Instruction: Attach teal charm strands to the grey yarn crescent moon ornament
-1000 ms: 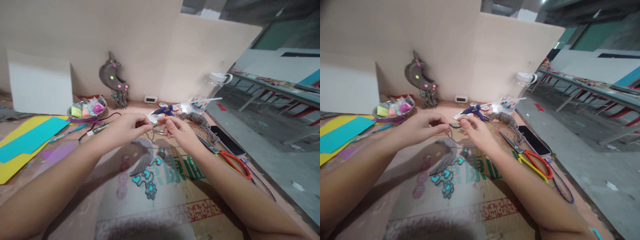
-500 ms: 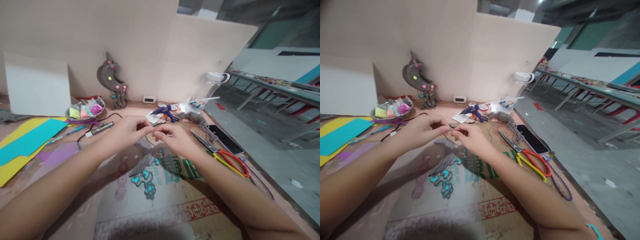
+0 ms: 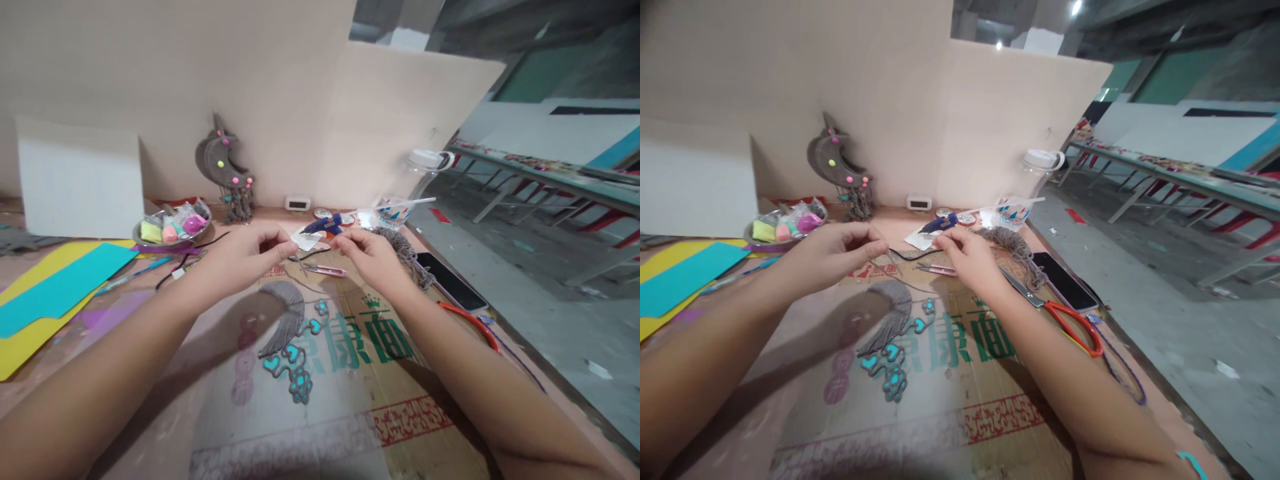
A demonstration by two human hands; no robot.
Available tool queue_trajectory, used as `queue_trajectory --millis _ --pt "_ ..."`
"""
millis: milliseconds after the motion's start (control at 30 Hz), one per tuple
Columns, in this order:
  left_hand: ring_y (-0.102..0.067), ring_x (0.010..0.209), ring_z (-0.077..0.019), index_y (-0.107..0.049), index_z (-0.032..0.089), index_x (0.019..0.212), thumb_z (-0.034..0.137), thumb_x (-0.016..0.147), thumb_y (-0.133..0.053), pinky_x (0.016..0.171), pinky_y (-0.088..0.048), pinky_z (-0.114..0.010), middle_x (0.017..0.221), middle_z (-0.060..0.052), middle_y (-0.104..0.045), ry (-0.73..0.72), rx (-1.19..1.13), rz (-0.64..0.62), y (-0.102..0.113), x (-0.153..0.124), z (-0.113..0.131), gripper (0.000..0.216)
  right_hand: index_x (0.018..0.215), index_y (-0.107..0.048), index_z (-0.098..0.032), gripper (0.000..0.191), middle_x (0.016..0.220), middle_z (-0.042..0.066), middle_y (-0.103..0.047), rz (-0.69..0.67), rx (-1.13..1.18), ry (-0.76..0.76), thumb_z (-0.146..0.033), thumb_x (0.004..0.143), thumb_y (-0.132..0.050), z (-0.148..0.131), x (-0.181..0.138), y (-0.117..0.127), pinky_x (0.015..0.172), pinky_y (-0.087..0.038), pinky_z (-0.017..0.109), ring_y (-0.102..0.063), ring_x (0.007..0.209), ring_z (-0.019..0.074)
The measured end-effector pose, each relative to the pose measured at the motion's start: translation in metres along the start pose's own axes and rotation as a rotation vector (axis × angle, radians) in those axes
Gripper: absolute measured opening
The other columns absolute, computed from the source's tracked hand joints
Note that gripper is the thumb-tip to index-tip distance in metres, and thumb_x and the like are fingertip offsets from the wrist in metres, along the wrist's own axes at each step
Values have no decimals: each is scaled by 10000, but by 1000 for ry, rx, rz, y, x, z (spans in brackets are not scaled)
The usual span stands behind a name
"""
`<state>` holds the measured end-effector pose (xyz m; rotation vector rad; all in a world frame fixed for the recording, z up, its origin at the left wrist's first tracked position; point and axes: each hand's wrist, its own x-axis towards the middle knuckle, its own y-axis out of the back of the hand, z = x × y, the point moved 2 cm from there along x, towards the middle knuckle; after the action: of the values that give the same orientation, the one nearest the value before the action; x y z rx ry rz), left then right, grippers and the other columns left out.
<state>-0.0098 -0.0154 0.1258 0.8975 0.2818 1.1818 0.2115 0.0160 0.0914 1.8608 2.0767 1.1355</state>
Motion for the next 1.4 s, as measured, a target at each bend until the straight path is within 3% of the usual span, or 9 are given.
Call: queue_trajectory --millis 133,433,633,867,1000,1067,1133,1267,1400 --pt "-454 582 -106 -614 163 743 425 883 -488 541 -315 -227 625 27 -528 -44 0 2 -7 1 -1 322 978 -669 -194 218 991 43 -696 -81 244 -12 -324 824 -586 -23 -11 -11 811 -461 310 -617 898 163" --pt "-504 626 -107 -632 167 757 380 900 -476 575 -335 -225 670 24 -597 -91 -14 -51 -21 -1 5 300 813 -675 -176 138 790 15 -682 -300 315 -86 -297 789 -612 -34 -21 -31 705 -457 275 -594 731 134" --pt "-442 578 -107 -596 156 728 400 894 -472 539 -302 -227 609 26 -511 -45 33 35 -6 0 2 320 743 -643 -173 137 717 1 -647 -404 8 -38 -270 814 -576 -10 -8 -14 638 -393 246 -560 675 125" --pt "-404 544 -101 -603 167 779 454 881 -477 504 -283 -215 598 32 -485 42 9 62 3 -1 0 329 591 -512 -169 373 567 -11 -512 -216 -289 -20 -338 910 -420 15 5 4 604 -328 274 -480 584 128" --pt "-398 534 -96 -592 162 752 441 886 -472 499 -278 -214 588 35 -473 3 -10 44 2 -1 1 331 895 -616 -169 187 882 53 -643 -90 -10 45 -338 844 -553 5 0 -2 746 -431 313 -587 834 176" --pt "-405 540 -94 -588 159 736 424 887 -474 505 -285 -211 598 35 -481 -23 -28 31 -1 -1 2 326 1187 -540 -221 385 1156 79 -618 -136 246 61 -310 818 -604 -4 -6 -9 857 -451 341 -568 1064 195" --pt "-422 557 -94 -601 155 746 401 886 -481 518 -302 -209 613 33 -498 -45 -57 17 -5 0 4 308 1278 -485 -257 431 1228 79 -603 -224 457 11 -369 868 -559 -11 -12 -18 927 -441 370 -540 1152 191" --pt "-485 602 -98 -622 147 775 365 892 -482 550 -346 -203 662 16 -575 -63 -156 -59 -15 0 6 283 1191 -566 -226 459 1102 83 -648 -401 802 -109 -557 907 -422 -21 -24 -40 922 -448 372 -602 1002 173" --pt "-492 556 -93 -633 148 793 421 886 -488 522 -355 -204 662 7 -611 -29 -220 -103 -16 1 2 323 1108 -610 -182 515 783 31 -603 -490 925 -253 -605 887 -417 -21 -29 -51 570 -427 245 -509 596 94"
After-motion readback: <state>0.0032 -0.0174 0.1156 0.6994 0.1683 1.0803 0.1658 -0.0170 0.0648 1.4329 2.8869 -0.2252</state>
